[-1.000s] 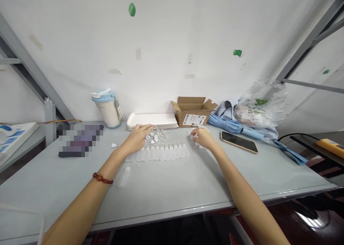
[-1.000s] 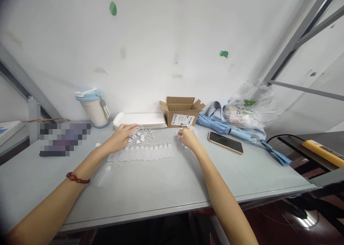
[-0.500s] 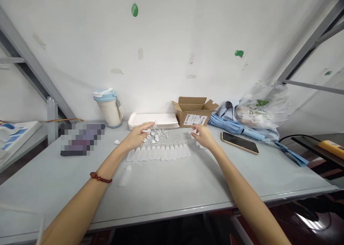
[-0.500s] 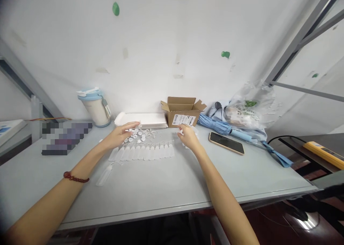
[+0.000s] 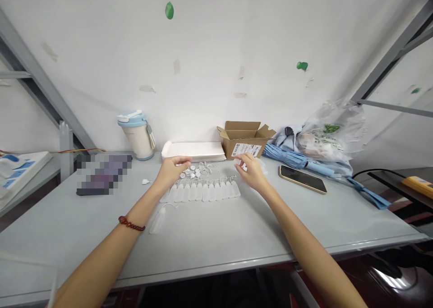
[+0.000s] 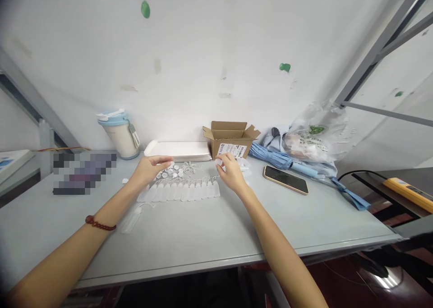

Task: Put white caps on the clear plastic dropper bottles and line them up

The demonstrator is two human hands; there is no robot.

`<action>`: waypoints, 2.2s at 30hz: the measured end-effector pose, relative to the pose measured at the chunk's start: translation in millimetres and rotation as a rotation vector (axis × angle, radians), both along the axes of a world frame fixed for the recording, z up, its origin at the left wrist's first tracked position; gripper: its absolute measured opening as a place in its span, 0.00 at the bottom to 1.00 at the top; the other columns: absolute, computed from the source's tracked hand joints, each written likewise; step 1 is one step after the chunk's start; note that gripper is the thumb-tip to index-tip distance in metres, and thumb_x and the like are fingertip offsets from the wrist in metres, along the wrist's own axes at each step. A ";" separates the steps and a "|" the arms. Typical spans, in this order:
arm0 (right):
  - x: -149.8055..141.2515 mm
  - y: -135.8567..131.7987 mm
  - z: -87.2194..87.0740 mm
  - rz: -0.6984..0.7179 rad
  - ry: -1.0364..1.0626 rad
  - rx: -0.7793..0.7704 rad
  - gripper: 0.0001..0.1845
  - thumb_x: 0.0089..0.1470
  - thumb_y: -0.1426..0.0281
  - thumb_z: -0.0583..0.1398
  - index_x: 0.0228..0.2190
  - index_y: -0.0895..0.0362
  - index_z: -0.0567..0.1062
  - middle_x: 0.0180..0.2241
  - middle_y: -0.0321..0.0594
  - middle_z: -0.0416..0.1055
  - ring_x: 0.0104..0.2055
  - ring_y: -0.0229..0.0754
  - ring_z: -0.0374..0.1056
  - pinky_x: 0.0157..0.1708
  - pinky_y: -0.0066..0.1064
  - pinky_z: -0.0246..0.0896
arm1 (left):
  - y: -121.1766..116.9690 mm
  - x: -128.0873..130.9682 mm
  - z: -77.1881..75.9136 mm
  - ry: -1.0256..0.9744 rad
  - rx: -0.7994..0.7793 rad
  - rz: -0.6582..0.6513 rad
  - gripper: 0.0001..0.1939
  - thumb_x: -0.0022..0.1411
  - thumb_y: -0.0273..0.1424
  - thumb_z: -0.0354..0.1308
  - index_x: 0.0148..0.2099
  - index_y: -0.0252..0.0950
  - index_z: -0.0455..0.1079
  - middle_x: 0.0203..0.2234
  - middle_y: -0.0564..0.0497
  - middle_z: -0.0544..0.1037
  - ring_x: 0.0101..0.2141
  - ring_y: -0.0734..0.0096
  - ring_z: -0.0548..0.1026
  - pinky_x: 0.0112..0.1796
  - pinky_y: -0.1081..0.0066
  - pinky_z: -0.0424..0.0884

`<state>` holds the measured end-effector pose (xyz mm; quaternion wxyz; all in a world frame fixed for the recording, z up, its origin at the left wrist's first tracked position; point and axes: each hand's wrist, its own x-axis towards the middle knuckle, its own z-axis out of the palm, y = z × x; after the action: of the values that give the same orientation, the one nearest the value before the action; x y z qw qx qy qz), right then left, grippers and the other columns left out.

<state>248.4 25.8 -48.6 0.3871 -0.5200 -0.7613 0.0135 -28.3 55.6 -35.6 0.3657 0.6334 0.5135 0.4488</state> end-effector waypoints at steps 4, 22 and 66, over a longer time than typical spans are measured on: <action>-2.3 -2.0 0.3 0.003 0.003 -0.004 0.13 0.53 0.74 0.54 0.42 0.56 0.71 0.36 0.42 0.67 0.38 0.43 0.65 0.38 0.33 0.63 | 5.5 -5.3 -4.3 0.318 0.139 -0.026 0.12 0.51 0.33 0.55 0.35 0.34 0.76 0.34 0.46 0.81 0.38 0.59 0.75 0.43 0.63 0.69; -19.1 -9.4 3.3 -0.021 0.243 -0.044 0.06 0.47 0.72 0.57 0.31 0.56 0.68 0.33 0.38 0.68 0.33 0.39 0.67 0.32 0.30 0.63 | 14.1 -11.9 -18.0 0.754 0.294 -0.200 0.14 0.50 0.26 0.49 0.30 0.39 0.77 0.29 0.47 0.80 0.35 0.56 0.73 0.38 0.64 0.68; -68.3 -34.4 1.4 0.305 1.219 -0.630 0.16 0.36 0.67 0.69 0.27 0.58 0.70 0.28 0.39 0.76 0.38 0.47 0.74 0.41 0.36 0.63 | -33.4 21.9 14.0 -0.367 -0.293 -0.361 0.11 0.51 0.36 0.64 0.34 0.33 0.77 0.38 0.45 0.77 0.38 0.65 0.74 0.41 0.64 0.70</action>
<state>180.1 -8.6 -47.2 0.5696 -0.3947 -0.4331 0.5764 -6.4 22.2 -21.6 0.6138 0.5633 0.3770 0.4048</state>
